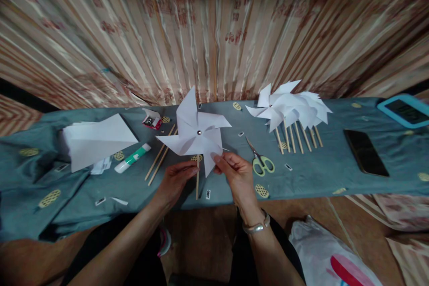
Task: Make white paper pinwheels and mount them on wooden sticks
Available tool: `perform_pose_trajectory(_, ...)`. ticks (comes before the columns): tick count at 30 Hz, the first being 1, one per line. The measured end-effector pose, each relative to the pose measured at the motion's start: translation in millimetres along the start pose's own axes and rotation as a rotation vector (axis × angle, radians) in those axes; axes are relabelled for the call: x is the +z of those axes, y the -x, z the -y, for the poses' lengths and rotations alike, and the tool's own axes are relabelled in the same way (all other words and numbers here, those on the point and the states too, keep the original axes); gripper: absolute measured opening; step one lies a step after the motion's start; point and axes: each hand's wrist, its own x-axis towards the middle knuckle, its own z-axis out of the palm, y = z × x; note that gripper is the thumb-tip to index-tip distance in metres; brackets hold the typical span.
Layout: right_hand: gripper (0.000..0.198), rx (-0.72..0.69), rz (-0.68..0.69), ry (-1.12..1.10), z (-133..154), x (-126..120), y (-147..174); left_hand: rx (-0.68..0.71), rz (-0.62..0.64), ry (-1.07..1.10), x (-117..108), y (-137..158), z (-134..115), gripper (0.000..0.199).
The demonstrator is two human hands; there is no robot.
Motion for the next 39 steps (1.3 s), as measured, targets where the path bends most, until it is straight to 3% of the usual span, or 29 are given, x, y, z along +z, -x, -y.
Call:
perform_pose_trajectory(13,0.032,0.099,0.052,0.012,-5.6,15.2,6.9,0.005,0.063,0.041,-0.1,1.1,0.4,0.032)
perform_pose_trajectory(28,0.031,0.003,0.122,0.195,-3.3,17.9,10.3,0.025,0.044,-0.015,2.8,3.4,-5.2,0.029)
perform_pose_trajectory(31,0.029,-0.077,0.057,0.221,5.9,1.7,4.7,0.019,0.042,-0.029,1.6,3.0,-5.3,0.03)
perform_pose_trajectory(36,0.02,-0.307,-0.295,0.165,12.8,-27.8,-13.3,-0.01,0.056,-0.07,1.2,3.5,-4.7,0.028)
perform_pose_trajectory(39,0.026,-0.339,-0.293,0.168,11.6,-32.7,-19.5,-0.028,0.088,-0.082,2.3,4.4,-4.7,0.028)
